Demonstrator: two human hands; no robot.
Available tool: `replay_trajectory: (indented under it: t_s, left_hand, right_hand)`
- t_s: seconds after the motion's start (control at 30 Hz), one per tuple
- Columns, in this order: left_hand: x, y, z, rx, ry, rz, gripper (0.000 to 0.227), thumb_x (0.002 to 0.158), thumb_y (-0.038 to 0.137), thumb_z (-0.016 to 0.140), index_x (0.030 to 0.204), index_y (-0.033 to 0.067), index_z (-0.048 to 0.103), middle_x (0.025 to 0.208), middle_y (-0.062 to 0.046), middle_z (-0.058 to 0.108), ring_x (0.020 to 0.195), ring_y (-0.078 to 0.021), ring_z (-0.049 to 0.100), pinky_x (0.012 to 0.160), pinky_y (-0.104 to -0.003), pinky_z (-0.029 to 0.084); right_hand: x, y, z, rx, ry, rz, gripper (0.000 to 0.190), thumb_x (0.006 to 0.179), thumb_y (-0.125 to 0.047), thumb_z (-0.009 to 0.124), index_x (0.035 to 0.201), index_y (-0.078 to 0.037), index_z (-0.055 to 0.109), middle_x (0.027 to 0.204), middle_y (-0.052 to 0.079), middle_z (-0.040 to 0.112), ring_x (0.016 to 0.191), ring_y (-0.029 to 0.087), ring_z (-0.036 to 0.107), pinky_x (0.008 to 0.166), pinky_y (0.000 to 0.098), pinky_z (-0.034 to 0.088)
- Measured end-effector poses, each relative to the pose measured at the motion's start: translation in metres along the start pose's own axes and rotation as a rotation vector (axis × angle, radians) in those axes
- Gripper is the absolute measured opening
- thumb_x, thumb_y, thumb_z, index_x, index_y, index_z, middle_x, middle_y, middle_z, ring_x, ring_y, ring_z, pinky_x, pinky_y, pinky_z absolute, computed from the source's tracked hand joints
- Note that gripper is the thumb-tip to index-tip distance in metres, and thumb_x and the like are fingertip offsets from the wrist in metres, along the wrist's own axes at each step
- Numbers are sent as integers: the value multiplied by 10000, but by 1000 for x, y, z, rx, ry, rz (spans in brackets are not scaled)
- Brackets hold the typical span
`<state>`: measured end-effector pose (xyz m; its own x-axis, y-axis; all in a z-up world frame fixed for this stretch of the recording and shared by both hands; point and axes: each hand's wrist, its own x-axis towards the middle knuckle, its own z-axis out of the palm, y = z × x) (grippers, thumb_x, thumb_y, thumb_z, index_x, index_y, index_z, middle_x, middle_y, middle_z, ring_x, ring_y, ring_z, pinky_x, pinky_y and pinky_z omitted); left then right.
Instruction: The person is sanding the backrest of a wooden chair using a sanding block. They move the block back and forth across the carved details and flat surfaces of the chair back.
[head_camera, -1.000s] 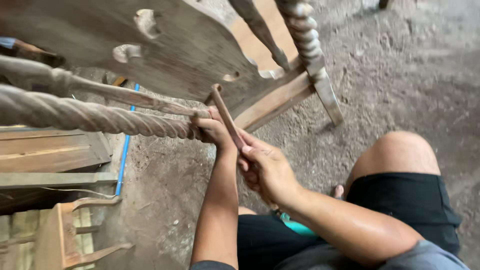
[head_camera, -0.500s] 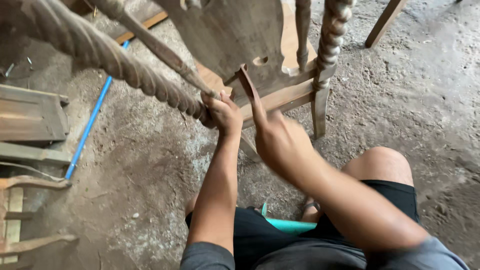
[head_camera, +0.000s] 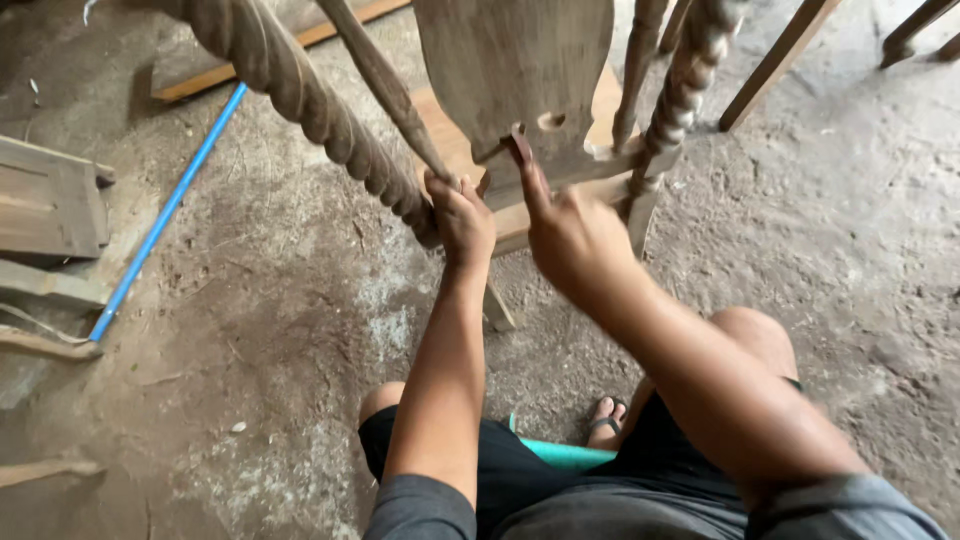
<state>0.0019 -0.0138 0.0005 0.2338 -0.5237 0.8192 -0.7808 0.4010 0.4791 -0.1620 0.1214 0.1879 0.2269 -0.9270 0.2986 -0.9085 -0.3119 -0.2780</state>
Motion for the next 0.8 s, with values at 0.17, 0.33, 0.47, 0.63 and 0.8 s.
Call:
replay_trajectory:
  t_s: [0.17,0.33,0.47,0.63,0.8]
  left_hand:
    - [15,19,-24,-29,-48,17,560,1048,16,567,1476,-133,240,1163,-267,603,1020,-388,664,886,-433,549]
    - [7,82,-71,-133,-138,-56,658,1011,-44,529,1561,-121,176,1460,-390,431,1344,-400,504,1106,-469,468]
    - [-1,136,-90,-63,-53,83,634,1009,-34,530,1574,-47,244,1413,-321,487,1354,-371,523,1153,-461,478]
    - [18,146,-89,18,-310,237,656,942,-53,590,1547,45,357,1221,-220,590,1111,-332,629,959,-419,546]
    - [37,128,-67,260,-458,200,775,890,-45,610,1591,0,281,950,-184,611,777,-287,628,681,-392,529]
  right_hand:
    - [-109,21,-12,372,-7,69,580,874,-112,650,1445,-137,555,712,183,653,616,334,647,588,458,522]
    - [-155,53,24,664,-40,481,510,902,-128,688,1408,-162,635,676,136,692,555,177,619,546,331,522]
    - [-174,57,79,852,185,358,501,886,-68,711,1379,-80,621,776,68,712,652,65,591,568,252,517]
    - [-183,74,106,904,141,174,501,851,-64,730,1341,-67,626,805,37,698,609,54,594,549,231,515]
    - [-179,93,109,952,42,400,491,889,-74,710,1372,-104,624,625,37,590,533,65,487,496,239,438]
